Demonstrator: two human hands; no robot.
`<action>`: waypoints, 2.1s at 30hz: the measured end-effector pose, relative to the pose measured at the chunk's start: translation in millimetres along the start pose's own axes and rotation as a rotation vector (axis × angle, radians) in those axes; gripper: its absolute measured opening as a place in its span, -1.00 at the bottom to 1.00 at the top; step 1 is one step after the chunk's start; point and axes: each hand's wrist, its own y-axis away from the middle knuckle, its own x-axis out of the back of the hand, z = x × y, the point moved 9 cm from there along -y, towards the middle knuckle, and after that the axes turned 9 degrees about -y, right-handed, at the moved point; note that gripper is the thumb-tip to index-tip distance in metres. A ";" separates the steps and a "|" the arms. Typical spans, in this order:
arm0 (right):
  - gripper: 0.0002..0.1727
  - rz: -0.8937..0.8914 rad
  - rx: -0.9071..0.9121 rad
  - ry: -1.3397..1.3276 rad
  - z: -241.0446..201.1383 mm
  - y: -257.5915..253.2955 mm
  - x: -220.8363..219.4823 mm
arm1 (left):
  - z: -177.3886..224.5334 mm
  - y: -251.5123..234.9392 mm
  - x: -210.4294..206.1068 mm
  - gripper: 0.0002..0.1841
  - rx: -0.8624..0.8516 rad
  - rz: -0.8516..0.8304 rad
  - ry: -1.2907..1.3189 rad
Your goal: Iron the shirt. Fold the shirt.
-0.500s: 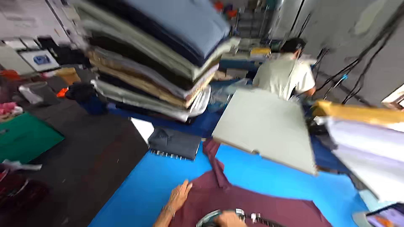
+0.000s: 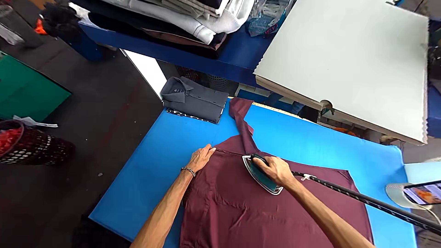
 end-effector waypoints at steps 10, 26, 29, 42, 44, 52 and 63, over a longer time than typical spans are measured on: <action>-0.07 0.289 -0.359 -0.211 196.7 76.4 102.9 | -55.7 67.1 26.1 -0.33 0.355 -0.031 0.197; -0.21 0.028 -0.097 -0.183 58.3 111.1 -8.5 | -74.3 184.5 -21.3 -0.64 0.506 0.094 1.159; -0.15 0.029 -0.099 -0.159 -22.1 73.0 -48.1 | -73.7 181.2 -16.4 -0.58 0.445 0.188 1.077; -0.26 -0.415 0.089 -0.204 -85.7 187.3 -145.2 | -92.4 206.8 -4.5 -0.58 0.405 0.393 0.848; -0.29 -0.280 -0.030 -0.331 -50.6 192.4 -124.3 | -74.7 252.9 -8.7 -0.48 0.496 0.417 0.703; -0.18 -0.012 -0.022 -0.166 -55.7 141.2 -102.1 | -32.5 340.7 -67.1 -0.47 0.429 0.425 0.107; -0.17 -0.648 0.403 0.022 -146.7 262.9 -215.7 | -31.6 350.8 -52.9 -0.49 0.366 0.470 0.246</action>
